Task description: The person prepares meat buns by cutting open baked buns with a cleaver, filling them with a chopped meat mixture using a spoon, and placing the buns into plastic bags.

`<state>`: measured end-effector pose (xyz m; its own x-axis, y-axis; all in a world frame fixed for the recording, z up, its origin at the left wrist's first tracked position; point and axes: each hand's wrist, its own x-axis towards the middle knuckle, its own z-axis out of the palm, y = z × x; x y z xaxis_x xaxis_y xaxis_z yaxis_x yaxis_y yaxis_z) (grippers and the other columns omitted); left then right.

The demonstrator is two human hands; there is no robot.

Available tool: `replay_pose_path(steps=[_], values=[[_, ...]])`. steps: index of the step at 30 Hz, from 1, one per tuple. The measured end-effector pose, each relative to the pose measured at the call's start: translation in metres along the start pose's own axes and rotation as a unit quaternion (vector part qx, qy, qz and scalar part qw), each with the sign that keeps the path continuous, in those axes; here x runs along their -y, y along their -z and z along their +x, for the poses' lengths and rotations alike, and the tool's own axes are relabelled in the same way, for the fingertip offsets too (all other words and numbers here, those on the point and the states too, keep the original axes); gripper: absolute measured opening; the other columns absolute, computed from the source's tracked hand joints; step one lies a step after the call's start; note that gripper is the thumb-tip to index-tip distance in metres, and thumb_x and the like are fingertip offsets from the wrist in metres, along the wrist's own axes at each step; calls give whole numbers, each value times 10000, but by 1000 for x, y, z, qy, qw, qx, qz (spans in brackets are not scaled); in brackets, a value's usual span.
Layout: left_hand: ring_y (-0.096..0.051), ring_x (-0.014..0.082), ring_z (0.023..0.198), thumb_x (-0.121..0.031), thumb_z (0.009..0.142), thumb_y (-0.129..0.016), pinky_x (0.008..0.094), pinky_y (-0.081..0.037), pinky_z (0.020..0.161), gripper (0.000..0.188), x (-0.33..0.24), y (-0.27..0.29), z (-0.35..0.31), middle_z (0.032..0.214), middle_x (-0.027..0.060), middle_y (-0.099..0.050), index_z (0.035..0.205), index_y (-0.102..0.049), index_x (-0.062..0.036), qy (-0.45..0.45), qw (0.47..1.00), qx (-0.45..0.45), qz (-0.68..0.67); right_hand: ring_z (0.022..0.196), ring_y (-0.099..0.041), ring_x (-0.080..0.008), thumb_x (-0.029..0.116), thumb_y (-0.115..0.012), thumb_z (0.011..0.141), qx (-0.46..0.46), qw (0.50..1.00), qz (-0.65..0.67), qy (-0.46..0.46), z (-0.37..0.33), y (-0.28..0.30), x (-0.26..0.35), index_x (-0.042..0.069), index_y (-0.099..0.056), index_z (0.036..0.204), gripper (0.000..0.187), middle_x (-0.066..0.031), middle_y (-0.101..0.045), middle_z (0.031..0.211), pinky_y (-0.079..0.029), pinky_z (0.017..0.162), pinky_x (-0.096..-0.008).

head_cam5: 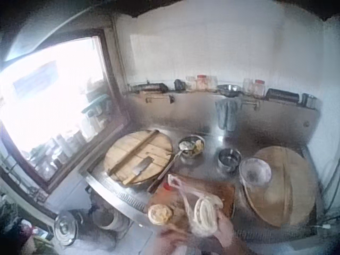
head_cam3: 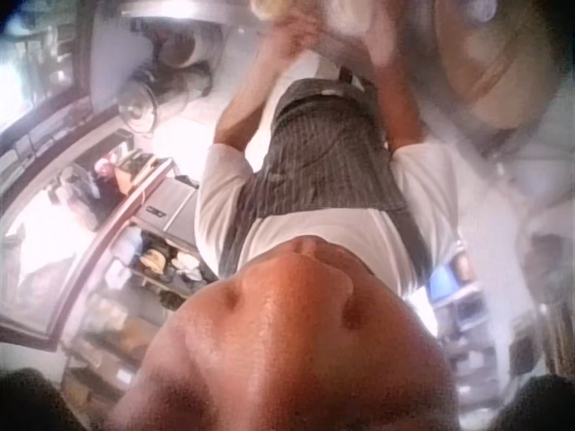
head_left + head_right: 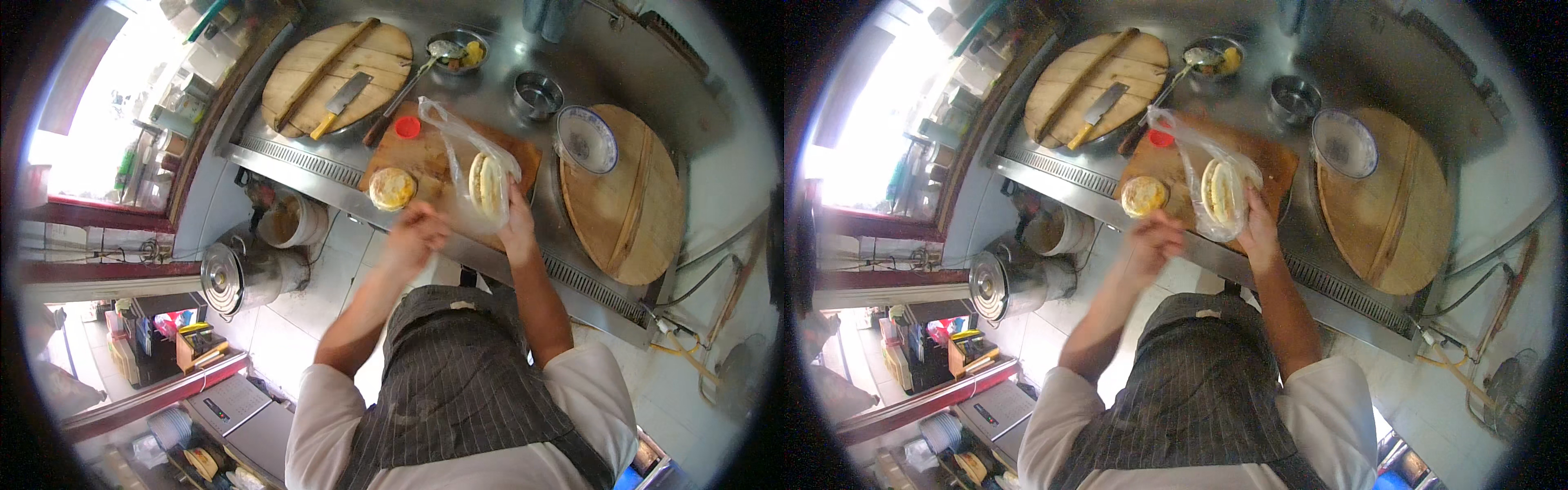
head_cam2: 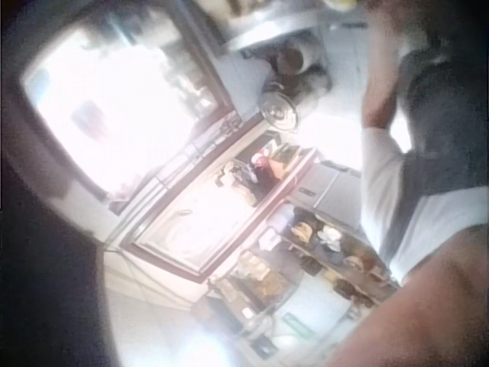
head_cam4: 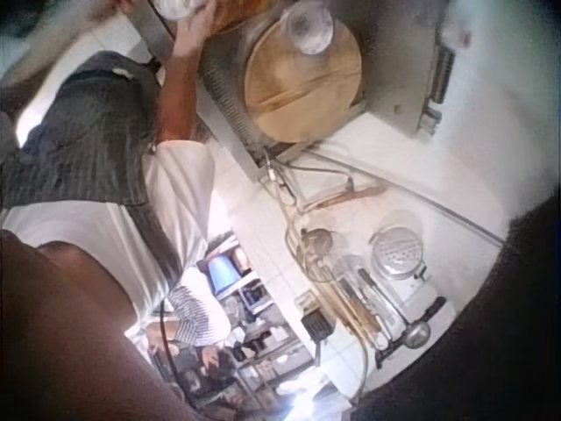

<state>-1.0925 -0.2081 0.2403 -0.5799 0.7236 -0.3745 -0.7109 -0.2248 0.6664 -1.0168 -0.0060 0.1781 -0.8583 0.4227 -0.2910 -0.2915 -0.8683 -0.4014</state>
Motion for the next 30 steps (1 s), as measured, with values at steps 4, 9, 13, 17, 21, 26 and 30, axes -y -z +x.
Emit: replay_pose_path(steps=[4, 9, 13, 17, 21, 26, 30], values=[[-548, 137, 689, -95, 906, -566, 260, -446, 619, 70, -89, -4, -27, 822, 88, -598, 897, -519, -44, -210, 975, -61, 47, 1124, -549, -223, 341, -441, 990, -39, 998, -20, 55, -5, 6, 7, 51, -481, 1298, 425, -88, -564, 1240, -446, 964, -394], [-606, 163, 844, -222, 943, -556, 276, -504, 685, 181, 5, -47, -20, 985, 102, -612, 1023, -537, -61, 99, 992, -59, -57, 1175, -518, -212, 283, -505, 969, 36, 999, -17, 2, 3, 5, -14, 47, -434, 1314, 424, -79, -528, 1284, -432, 998, -384], [-574, 121, 741, -74, 874, -581, 215, -451, 566, 115, -20, -20, 2, 927, 77, -607, 983, -548, -58, -27, 999, -25, 23, 1170, -521, -217, 286, -513, 965, 44, 996, -56, 59, -7, -8, -12, 46, -437, 1315, 432, -77, -527, 1286, -428, 996, -379], [-529, 111, 645, 28, 887, -488, 212, -423, 581, 94, -124, -25, -22, 802, 47, -568, 899, -537, -52, -310, 944, -98, 59, 1159, -523, -214, 307, -505, 967, -26, 991, -56, 116, -14, -3, 2, 57, -436, 1329, 445, -79, -520, 1293, -417, 990, -377], [-566, 182, 1013, -63, 877, -608, 316, -481, 848, 366, -6, -4, -32, 1127, 70, -531, 1212, -460, -71, -220, 942, -83, 239, 1178, -518, -227, 228, -523, 960, -51, 994, 18, 92, -13, -19, -13, 62, -433, 1313, 401, -82, -531, 1274, -441, 991, -398], [-566, 178, 1001, -60, 831, -694, 327, -476, 865, 489, 35, -50, 26, 1129, 84, -570, 1247, -441, -11, -319, 902, -108, 268, 1189, -510, -255, 304, -551, 941, 107, 992, 57, 23, -39, -40, -31, 62, -412, 1341, 488, -97, -513, 1301, -437, 996, -404], [-577, 138, 933, -55, 829, -688, 293, -491, 771, 319, -44, -43, 16, 1013, 97, -629, 1117, -568, 14, -242, 924, 74, 286, 1188, -512, -257, 330, -542, 942, 199, 977, 46, -63, -43, -44, -34, 55, -371, 1374, 539, -106, -489, 1324, -446, 994, -396]])
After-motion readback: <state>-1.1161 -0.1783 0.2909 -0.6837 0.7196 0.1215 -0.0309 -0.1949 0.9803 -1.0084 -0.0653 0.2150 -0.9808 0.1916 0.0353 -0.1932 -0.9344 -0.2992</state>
